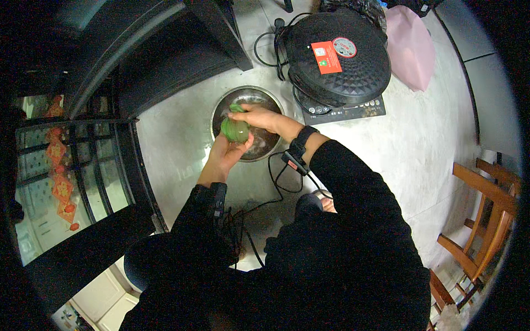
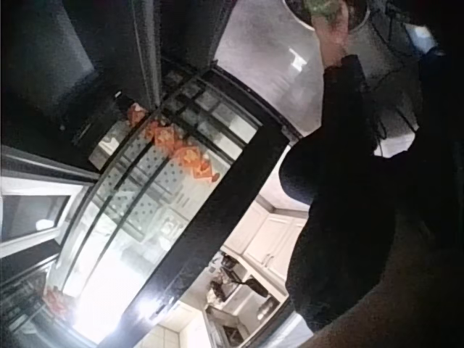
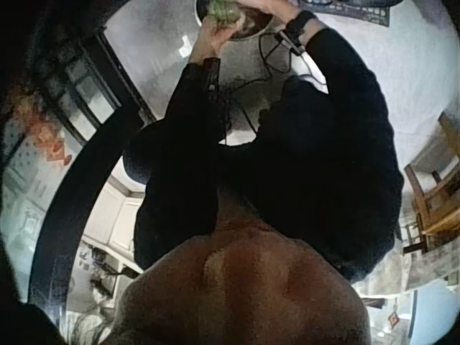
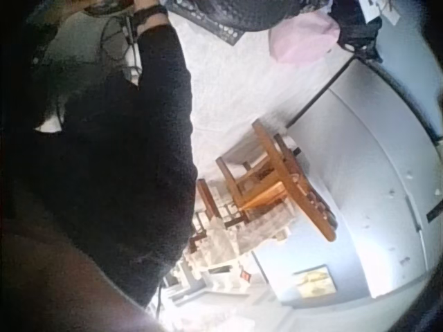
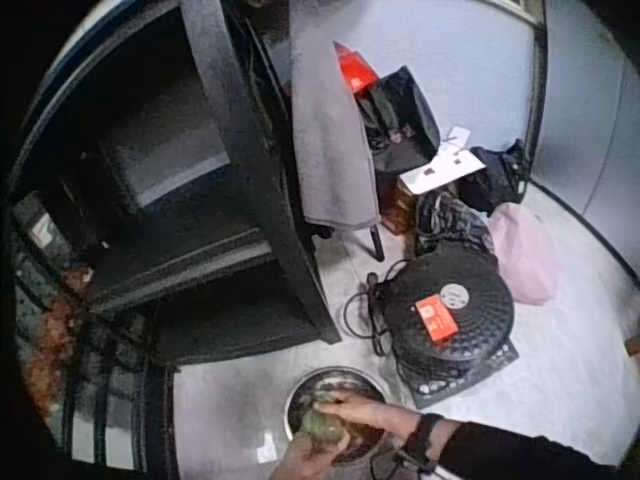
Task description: The person wipes the interior and exterior surfaces of a microwave and then cleans a black electric skillet using a green cloth. They repeatedly dip the cloth into a metal bowl of water, wring it, and wipe the surfaces. The skillet is moved from the floor to a dining table during the process.
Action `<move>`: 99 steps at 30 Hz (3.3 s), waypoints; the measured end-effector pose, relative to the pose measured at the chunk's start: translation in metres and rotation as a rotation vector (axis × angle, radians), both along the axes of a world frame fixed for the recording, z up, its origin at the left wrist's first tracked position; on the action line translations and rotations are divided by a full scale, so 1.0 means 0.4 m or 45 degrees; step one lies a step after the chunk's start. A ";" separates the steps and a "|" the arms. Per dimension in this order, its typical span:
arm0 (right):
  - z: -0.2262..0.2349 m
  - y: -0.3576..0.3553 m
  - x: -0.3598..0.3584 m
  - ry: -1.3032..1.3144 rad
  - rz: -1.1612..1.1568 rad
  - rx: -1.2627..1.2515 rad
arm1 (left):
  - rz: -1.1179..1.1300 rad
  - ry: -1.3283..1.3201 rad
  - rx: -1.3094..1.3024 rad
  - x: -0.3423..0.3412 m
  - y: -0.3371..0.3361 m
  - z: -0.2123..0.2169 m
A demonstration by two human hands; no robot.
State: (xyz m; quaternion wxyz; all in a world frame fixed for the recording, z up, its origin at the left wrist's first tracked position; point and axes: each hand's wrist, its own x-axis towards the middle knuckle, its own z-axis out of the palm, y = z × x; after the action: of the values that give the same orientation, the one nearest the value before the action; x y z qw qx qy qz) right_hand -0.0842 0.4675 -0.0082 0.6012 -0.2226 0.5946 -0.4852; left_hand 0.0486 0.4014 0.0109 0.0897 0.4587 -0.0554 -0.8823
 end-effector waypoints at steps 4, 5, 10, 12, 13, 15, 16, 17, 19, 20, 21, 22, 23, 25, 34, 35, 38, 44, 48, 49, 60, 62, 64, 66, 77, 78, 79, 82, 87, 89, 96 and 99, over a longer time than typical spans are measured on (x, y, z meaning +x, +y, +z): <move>-0.008 0.002 0.020 -0.526 -0.163 -0.022 | -0.027 0.205 0.056 -0.017 0.003 0.052; -0.003 0.001 0.021 -0.603 -0.192 -0.062 | -0.055 0.274 0.078 -0.021 -0.003 0.056; 0.032 -0.012 0.014 -0.470 -0.209 -0.103 | -0.564 0.153 -0.145 -0.023 -0.043 0.055; 0.034 -0.026 0.004 -0.460 -0.100 -0.161 | -0.783 0.035 -0.191 -0.024 -0.063 0.060; 0.032 -0.034 0.001 -0.393 -0.017 -0.173 | -0.860 0.026 -0.229 -0.027 -0.068 0.061; 0.020 -0.049 -0.005 -0.198 0.064 -0.112 | -1.124 -0.056 -0.494 -0.030 -0.077 0.063; 0.012 -0.055 -0.007 -0.175 0.069 -0.093 | -1.233 -0.070 -0.646 -0.033 -0.082 0.063; 0.004 -0.062 -0.006 -0.154 0.068 -0.039 | -1.251 0.002 -0.636 -0.036 -0.089 0.061; -0.013 -0.074 -0.005 -0.078 0.068 0.033 | -1.296 0.013 -0.765 -0.043 -0.100 0.053; -0.021 -0.079 -0.003 -0.001 0.089 0.031 | -1.329 0.015 -0.827 -0.046 -0.102 0.046; -0.027 -0.087 -0.003 0.066 0.133 0.008 | -1.389 -0.004 -0.954 -0.052 -0.107 0.040; -0.033 -0.094 -0.001 0.091 0.128 0.035 | -1.459 -0.027 -1.081 -0.061 -0.111 0.032; -0.036 -0.100 0.000 0.116 0.123 0.063 | -1.511 -0.101 -1.212 -0.066 -0.109 0.025; -0.035 -0.108 0.003 0.090 0.006 0.279 | -1.636 -0.354 -1.898 -0.080 -0.099 0.011; 0.093 -0.011 -0.021 0.856 0.309 -0.340 | -1.732 -0.168 -1.123 -0.051 -0.180 0.067; 0.112 -0.001 -0.011 0.897 0.335 -0.441 | -1.738 -0.157 -1.013 -0.050 -0.191 0.082; 0.158 0.008 0.020 1.418 0.476 -0.497 | -1.920 -0.204 -0.972 -0.061 -0.199 0.128; 0.181 -0.024 0.042 1.631 0.675 -0.016 | -2.131 -0.043 -1.133 -0.074 -0.180 0.163; 0.166 -0.037 0.029 1.614 0.726 0.081 | -2.258 -0.307 -2.151 -0.073 -0.158 0.095; 0.164 -0.040 0.027 1.592 0.740 0.112 | -2.244 -0.334 -2.174 -0.073 -0.158 0.076; 0.162 -0.065 0.028 1.371 0.795 0.417 | -2.118 -0.561 -2.269 -0.058 -0.122 0.079; 0.138 -0.062 0.026 1.343 0.805 0.370 | -2.148 -0.591 -2.319 -0.057 -0.112 0.089; 0.113 -0.058 0.023 1.341 0.834 0.349 | -2.175 -0.586 -2.372 -0.056 -0.113 0.089; 0.095 -0.046 0.017 0.982 0.729 0.291 | -2.150 -0.521 -2.472 -0.052 -0.130 0.083; 0.211 0.028 -0.058 0.164 -0.065 -0.174 | -1.156 0.116 -0.871 -0.030 -0.245 0.173; 0.231 0.029 -0.066 0.247 -0.076 -0.263 | -1.104 0.192 -0.845 -0.033 -0.243 0.187; 0.252 0.033 -0.074 0.333 -0.095 -0.310 | -1.056 0.251 -0.809 -0.035 -0.240 0.201; 0.310 0.057 -0.091 0.260 -0.157 -0.347 | -0.971 0.374 -0.772 -0.045 -0.219 0.225; 0.357 0.085 -0.105 -0.096 -0.360 -0.314 | -1.063 0.388 -1.116 -0.059 -0.209 0.246; 0.358 0.088 -0.109 -0.156 -0.513 -0.389 | -1.150 0.396 -1.312 -0.058 -0.219 0.253; 0.366 0.105 -0.151 -0.360 -0.527 -0.374 | -1.110 0.469 -1.461 -0.054 -0.242 0.261; 0.374 0.124 -0.172 -0.012 -0.306 -0.304 | -1.057 0.420 -1.374 -0.046 -0.259 0.286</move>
State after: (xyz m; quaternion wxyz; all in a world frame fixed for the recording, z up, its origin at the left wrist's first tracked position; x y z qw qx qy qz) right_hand -0.1531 0.5170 0.1416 0.5111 -0.2175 0.5520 -0.6219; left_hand 0.0300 0.2978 0.1252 -0.0324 0.1511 -0.6421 -0.7508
